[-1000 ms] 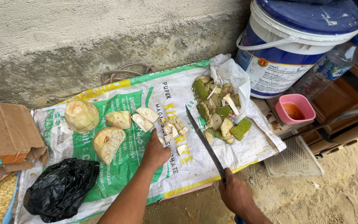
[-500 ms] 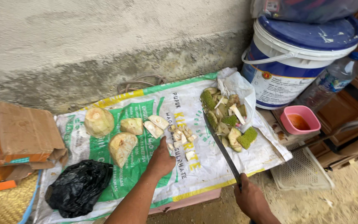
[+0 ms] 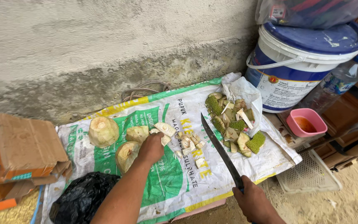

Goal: The person cuts a jackfruit into small pieces on a plastic sack using a knife, moving the cut pieces into a pile.

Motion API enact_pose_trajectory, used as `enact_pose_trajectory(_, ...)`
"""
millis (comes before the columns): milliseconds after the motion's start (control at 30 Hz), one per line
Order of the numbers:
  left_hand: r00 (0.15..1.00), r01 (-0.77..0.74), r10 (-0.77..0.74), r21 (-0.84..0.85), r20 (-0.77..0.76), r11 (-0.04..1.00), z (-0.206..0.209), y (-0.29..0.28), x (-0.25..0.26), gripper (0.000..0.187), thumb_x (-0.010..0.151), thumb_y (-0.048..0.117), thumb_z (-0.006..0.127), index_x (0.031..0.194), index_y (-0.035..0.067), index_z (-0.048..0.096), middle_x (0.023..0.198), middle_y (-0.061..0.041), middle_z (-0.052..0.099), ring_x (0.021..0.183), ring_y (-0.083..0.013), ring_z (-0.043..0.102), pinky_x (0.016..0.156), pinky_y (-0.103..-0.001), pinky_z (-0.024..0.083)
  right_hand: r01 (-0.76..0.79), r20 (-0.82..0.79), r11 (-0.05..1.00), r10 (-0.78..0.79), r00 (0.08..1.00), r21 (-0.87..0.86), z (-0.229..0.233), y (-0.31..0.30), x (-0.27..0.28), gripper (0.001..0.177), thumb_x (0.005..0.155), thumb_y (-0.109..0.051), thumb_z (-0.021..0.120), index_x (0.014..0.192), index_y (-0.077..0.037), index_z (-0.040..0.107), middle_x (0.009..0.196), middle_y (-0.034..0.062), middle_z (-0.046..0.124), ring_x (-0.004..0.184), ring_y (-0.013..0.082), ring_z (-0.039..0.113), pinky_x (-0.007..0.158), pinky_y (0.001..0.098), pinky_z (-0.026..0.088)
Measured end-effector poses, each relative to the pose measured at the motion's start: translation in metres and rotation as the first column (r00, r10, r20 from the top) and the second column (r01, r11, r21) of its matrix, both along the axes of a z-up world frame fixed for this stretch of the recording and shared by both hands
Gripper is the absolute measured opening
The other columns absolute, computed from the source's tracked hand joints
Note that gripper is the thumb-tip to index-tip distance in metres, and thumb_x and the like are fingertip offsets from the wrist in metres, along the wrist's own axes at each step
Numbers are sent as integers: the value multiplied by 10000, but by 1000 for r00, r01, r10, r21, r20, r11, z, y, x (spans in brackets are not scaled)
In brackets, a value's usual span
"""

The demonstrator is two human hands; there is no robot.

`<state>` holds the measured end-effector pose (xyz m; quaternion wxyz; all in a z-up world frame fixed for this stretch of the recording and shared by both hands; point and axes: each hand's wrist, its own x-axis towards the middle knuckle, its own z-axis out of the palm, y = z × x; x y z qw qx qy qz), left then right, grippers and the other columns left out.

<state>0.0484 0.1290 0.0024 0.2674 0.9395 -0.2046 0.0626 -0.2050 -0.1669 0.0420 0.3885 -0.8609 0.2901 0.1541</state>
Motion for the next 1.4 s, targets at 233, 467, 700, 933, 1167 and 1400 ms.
enact_pose_trajectory(233,991,130,-128,335,-29,933,5,-32,72,608,800,93,706,1389,97,556,1415,-129,578,1329,-348,524,1096,-488,452,133,70,988,-139,988,82,59,49,4,273,956,-278,644,1134,-84,569,588,123,599,420,234,588,417,415,493)
enact_pose_trajectory(467,957,284,-186,599,-222,749,22,-51,87,776,841,91,717,1549,172,410,1520,-98,459,1423,-308,436,1178,-505,330,167,63,971,-180,982,174,82,64,4,260,983,-265,619,1096,-48,532,576,76,545,403,198,548,391,377,466)
enact_pose_trajectory(700,950,259,-161,387,-268,885,42,-46,74,622,785,236,848,1344,130,595,1370,-148,558,1244,-367,597,1025,-480,509,170,-19,973,-169,985,155,82,67,0,289,999,-274,598,1178,-76,488,650,62,580,439,172,561,412,359,485)
enact_pose_trajectory(933,902,-12,-244,-587,-356,810,10,-27,62,627,738,197,842,1265,61,530,1086,-172,718,1013,-351,714,853,-449,597,94,11,987,-97,995,127,50,80,5,330,979,-310,663,1126,-26,581,673,118,606,446,194,567,429,381,464)
enact_pose_trajectory(1167,598,-567,-584,-805,-549,176,-16,3,7,432,847,175,634,1255,39,587,1072,-96,741,968,-237,716,851,-382,569,-51,167,998,57,984,-40,-13,87,6,370,890,-362,723,1083,-72,596,755,179,702,721,335,708,695,475,561)
enact_pose_trajectory(1400,953,-181,28,-493,-301,851,-7,16,-54,316,888,119,696,1193,105,615,949,-147,720,875,-303,712,791,-414,553,-102,224,976,145,964,-192,-53,108,11,364,893,-351,696,1115,-101,552,831,266,750,905,458,737,794,550,586)
